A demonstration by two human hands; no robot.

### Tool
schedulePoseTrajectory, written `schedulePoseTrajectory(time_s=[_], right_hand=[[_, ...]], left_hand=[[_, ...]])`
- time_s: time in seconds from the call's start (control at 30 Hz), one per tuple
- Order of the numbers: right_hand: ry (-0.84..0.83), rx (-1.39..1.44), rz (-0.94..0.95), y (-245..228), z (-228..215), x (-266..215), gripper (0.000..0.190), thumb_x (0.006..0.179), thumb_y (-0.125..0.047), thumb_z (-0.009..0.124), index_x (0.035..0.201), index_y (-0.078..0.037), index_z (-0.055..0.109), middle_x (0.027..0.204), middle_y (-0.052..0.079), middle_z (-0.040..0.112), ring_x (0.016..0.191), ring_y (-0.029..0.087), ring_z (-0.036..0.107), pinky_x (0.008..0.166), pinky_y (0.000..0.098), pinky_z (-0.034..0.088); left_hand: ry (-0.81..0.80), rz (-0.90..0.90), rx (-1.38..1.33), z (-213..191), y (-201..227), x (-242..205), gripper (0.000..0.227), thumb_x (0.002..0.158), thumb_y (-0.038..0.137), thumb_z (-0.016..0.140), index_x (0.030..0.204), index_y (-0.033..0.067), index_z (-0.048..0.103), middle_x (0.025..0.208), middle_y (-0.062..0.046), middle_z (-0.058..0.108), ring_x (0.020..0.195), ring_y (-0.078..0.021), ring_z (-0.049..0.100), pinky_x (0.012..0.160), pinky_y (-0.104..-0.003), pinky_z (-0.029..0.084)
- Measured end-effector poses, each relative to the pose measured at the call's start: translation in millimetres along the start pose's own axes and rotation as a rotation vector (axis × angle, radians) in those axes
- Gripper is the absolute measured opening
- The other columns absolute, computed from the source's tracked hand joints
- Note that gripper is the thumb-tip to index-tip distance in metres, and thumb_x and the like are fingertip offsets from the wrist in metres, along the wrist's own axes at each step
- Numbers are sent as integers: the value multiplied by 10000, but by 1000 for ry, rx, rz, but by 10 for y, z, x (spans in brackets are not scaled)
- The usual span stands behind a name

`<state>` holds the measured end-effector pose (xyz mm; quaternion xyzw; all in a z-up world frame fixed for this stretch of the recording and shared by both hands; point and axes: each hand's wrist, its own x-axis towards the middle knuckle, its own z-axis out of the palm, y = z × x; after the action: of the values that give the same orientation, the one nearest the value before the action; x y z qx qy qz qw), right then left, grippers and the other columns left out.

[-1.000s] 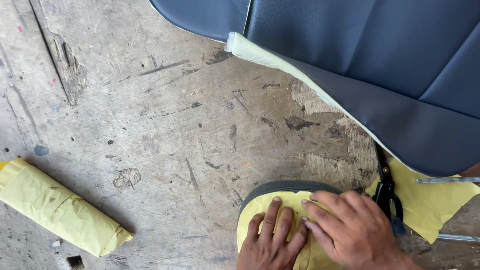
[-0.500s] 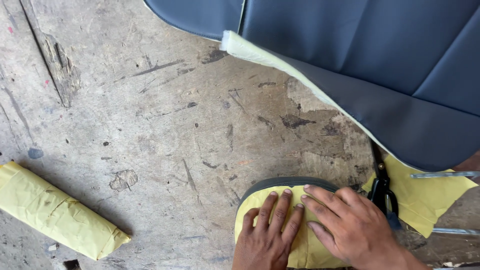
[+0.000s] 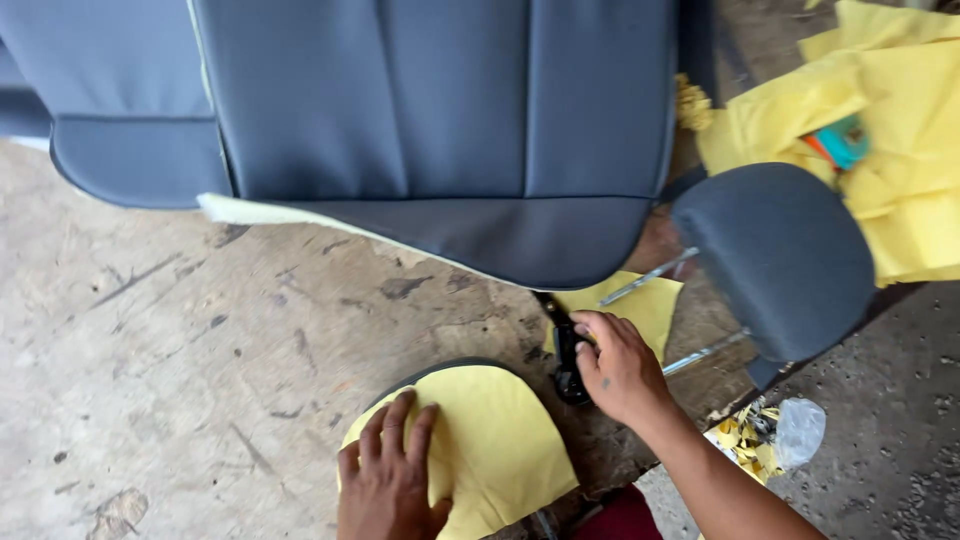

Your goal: Fitting and marking a yellow foam cover onto a car headrest

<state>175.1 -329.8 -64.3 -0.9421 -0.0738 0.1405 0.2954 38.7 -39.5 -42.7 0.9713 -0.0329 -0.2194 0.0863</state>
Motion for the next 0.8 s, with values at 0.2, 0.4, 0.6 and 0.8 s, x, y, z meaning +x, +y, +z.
schedulePoseTrajectory(time_s=[0.2, 0.4, 0.6, 0.8], right_hand=[[158, -83, -94, 641, -131, -176, 465, 824, 34, 593, 1287, -2, 590, 1154, 155, 671, 1069, 345, 629, 937, 440, 510], [143, -58, 105, 796, -814, -370, 395, 901, -195, 686, 1277, -86, 633, 1290, 71, 675, 1221, 265, 602, 1037, 440, 467], [293, 351, 429, 1160, -1682, -21, 396, 978, -193, 605, 1344, -51, 554, 1258, 104, 644, 899, 217, 670, 690, 338, 616], [-153, 688, 532, 736, -1634, 1017, 793, 945, -244, 641, 1630, -207, 244, 1446, 165, 609, 937, 215, 702, 584, 227, 563]], left_hand=[[-83, -51, 110, -109, 56, 49, 1117, 522, 505, 957, 1456, 289, 383, 1587, -46, 366, 1395, -302, 424, 982, -510, 478], [-264, -150, 127, -151, 57, 188, 1288, 468, 497, 1026, 1503, 384, 268, 1618, 58, 246, 1432, -255, 375, 1045, -512, 470], [-354, -215, 181, 50, 37, 207, 1296, 506, 502, 1072, 1513, 371, 267, 1639, 79, 217, 1486, -251, 320, 1128, -535, 448], [-94, -343, 355, 565, -185, 278, 553, 878, 422, 600, 1361, 561, 369, 1570, 278, 330, 1445, -104, 437, 1092, -386, 512]])
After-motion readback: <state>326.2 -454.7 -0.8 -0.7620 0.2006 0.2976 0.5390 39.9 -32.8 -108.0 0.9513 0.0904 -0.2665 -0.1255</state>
